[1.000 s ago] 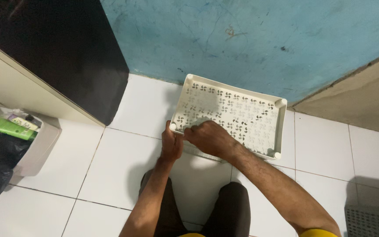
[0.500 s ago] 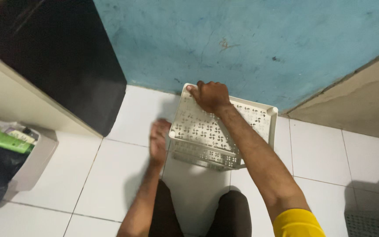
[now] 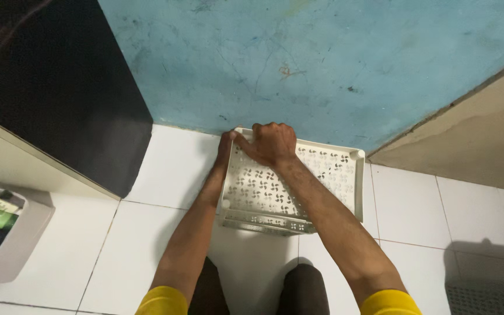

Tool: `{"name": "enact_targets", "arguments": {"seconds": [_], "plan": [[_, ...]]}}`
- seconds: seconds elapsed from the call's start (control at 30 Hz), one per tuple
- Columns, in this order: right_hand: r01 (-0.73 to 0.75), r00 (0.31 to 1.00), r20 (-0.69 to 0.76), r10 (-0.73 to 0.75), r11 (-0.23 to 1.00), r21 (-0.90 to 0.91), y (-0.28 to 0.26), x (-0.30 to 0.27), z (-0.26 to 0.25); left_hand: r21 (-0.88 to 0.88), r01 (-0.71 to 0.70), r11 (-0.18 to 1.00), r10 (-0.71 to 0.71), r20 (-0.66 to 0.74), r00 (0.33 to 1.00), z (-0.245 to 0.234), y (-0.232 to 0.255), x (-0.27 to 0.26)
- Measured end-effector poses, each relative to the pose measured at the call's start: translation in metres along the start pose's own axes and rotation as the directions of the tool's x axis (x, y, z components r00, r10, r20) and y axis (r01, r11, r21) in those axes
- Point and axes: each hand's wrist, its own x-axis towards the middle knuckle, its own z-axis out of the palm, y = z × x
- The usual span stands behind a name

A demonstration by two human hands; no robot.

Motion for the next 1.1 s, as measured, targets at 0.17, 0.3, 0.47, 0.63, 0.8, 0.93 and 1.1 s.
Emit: {"name": "enact_targets", "arguments": {"seconds": [0.17,0.3,0.47,0.63,0.8,0.93,1.1], "plan": [[-0.08,0.983,0.157,0.092,0.994,-0.081,-0.007,0.002,-0.004,0.002,-0.036,0.999,0.036,-0.044,0.998,0.007,-0.015,-0.039],[-0.131,0.972,0.185,0.143,0.988,-0.077,-0.006,0.003,-0.007,0.036,-0.077,0.996,0.08,-0.082,0.993,0.004,-0.002,-0.033],[-0.145,0.975,0.157,0.158,0.986,-0.087,-0.001,0.001,-0.008,0.018,-0.277,0.961,0.272,-0.248,0.93,-0.014,0.039,-0.11],[-0.105,0.983,0.141,0.115,0.992,-0.075,0.004,-0.005,-0.003,0.025,-0.256,0.966,0.254,-0.248,0.935,0.025,0.04,-0.2],[-0.127,0.988,0.091,0.128,0.992,-0.009,-0.004,-0.008,-0.018,0.043,-0.242,0.969,0.244,-0.283,0.928,0.035,0.019,-0.195],[0.128,0.946,-0.256,-0.201,0.953,-0.276,-0.033,-0.03,-0.046,-0.022,-0.276,0.961,0.258,-0.29,0.922,0.034,0.001,-0.192],[0.163,0.886,0.417,-0.204,0.978,0.131,-0.084,-0.097,-0.055,0.073,-0.311,0.948,0.319,-0.234,0.918,0.031,-0.004,-0.186]]}}
